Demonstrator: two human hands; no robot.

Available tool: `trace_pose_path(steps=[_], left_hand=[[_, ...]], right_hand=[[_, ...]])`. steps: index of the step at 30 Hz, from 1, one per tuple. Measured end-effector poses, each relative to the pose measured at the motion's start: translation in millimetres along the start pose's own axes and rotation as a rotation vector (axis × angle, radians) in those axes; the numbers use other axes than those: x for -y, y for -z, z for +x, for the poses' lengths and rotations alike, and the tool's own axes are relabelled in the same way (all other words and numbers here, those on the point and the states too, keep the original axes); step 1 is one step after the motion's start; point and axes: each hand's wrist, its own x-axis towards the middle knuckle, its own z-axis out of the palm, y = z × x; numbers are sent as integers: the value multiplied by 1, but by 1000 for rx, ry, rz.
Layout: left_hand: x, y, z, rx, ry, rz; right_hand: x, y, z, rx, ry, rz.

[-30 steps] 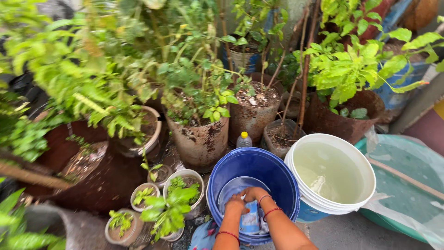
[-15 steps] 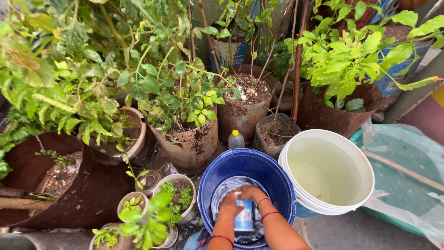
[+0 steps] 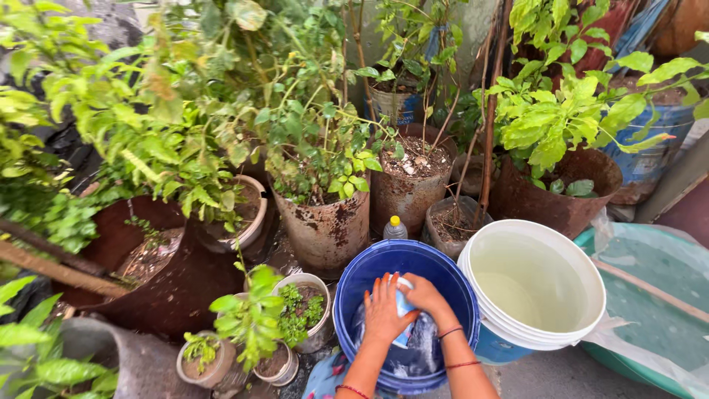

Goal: The person washes a cup by dipping it into a blue bucket of water, scrubbing it by hand, and then pouring water from the cup over a small plant.

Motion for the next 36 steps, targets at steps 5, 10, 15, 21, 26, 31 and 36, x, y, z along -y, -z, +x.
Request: trace_pose_path(steps=[5, 10, 15, 21, 26, 31, 36], left_hand=[[-50, 38, -16, -69, -78, 75], [-75, 74, -37, -195, -119, 64], [-75, 111, -64, -368, -167, 30], [-59, 163, -93, -597, -255, 140], [-65, 220, -132, -633, -245, -95], [-78, 286, -172, -804, -399, -88], [-98, 346, -195, -1006, -532, 62]], right_hand=[[15, 29, -8, 201, -64, 405], [58, 59, -30, 174, 50, 347], [150, 75, -79, -148, 523, -163], [255, 60, -135, -270, 744, -362], [310, 49, -161, -234, 728, -174], [381, 50, -199, -354, 894, -117], [468, 86, -248, -553, 1236, -87]])
